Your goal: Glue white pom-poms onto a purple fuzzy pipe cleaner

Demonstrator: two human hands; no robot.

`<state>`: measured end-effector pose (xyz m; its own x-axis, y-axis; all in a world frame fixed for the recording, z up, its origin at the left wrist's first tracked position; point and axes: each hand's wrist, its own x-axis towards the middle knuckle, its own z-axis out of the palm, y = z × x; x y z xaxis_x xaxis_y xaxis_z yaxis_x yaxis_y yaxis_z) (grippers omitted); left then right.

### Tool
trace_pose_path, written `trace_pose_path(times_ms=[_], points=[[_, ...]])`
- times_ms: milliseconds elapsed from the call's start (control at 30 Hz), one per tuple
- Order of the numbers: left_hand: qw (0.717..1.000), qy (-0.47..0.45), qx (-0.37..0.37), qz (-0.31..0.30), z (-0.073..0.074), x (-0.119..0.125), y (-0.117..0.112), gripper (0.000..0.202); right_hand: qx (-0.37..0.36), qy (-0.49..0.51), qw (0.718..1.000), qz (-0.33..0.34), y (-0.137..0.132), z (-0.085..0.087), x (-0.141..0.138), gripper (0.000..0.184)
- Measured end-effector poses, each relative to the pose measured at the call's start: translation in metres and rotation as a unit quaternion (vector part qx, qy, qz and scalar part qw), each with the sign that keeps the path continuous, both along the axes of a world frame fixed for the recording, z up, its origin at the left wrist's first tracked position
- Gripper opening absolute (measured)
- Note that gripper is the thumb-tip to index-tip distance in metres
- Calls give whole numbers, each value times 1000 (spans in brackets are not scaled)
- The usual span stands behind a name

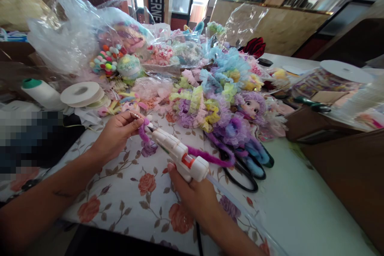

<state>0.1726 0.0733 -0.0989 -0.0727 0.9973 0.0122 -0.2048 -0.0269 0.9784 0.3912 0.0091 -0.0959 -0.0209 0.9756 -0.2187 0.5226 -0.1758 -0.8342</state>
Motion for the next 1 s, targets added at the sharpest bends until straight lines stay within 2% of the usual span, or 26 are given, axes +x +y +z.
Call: trace_pose_path(times_ms=[300, 667, 1000], points=[[1000, 18, 7, -10, 3, 2, -3, 17, -17, -15, 1000, 8, 0, -1, 1, 46], [1000, 6, 23, -18, -1, 0, 1, 14, -47, -51, 997, 12, 0, 5, 0, 46], [998, 5, 46, -34, -2, -1, 1, 11, -38, -8, 999, 4, 1, 8, -1, 46]])
